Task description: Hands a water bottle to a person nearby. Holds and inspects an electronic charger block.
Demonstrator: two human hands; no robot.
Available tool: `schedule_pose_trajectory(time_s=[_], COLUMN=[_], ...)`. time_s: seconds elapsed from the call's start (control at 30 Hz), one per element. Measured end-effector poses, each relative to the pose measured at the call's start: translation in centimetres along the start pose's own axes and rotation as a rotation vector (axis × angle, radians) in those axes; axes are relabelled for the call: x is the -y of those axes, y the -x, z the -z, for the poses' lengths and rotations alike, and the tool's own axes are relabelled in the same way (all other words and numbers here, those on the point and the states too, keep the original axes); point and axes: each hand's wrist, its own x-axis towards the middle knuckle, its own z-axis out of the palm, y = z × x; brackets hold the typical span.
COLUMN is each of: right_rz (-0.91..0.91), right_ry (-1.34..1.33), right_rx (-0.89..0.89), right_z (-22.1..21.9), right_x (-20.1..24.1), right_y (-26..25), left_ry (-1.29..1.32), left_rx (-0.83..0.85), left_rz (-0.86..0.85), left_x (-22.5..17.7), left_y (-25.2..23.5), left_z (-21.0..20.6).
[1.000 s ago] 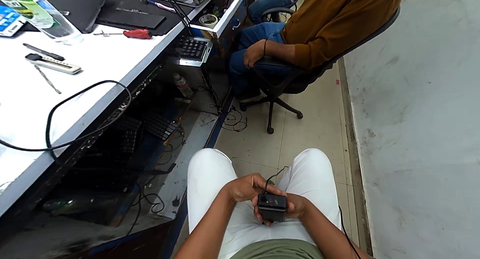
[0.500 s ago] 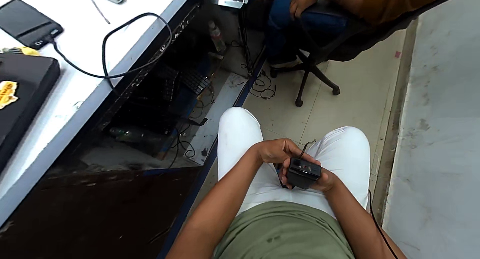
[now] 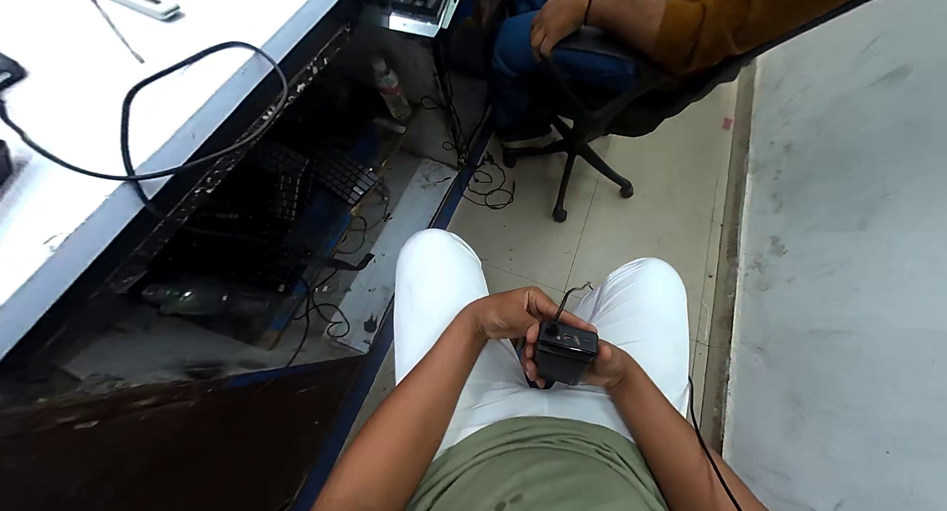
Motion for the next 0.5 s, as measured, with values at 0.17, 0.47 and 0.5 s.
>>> schedule_pose_trajectory(time_s=[0.17, 0.47, 0.5], right_rz=[0.018, 0.117, 0.119], right_ry=[-0.173, -0.33, -0.335], right_rx=[-0.035, -0.127, -0.141], right_z=[1.1, 4.1, 4.1], right_x=[-0.5, -2.2, -2.2], right_y=[-0.2, -0.5, -0.5], left_ry=[0.086, 0.177, 0.177], left_rx=[-0.132, -0.601, -0.626], left_rz=[-0.14, -0.135, -0.131], left_x=[1.0, 1.2, 1.3], left_y=[0.0, -1.5, -1.6], left_z=[0.5, -0.1, -0.2])
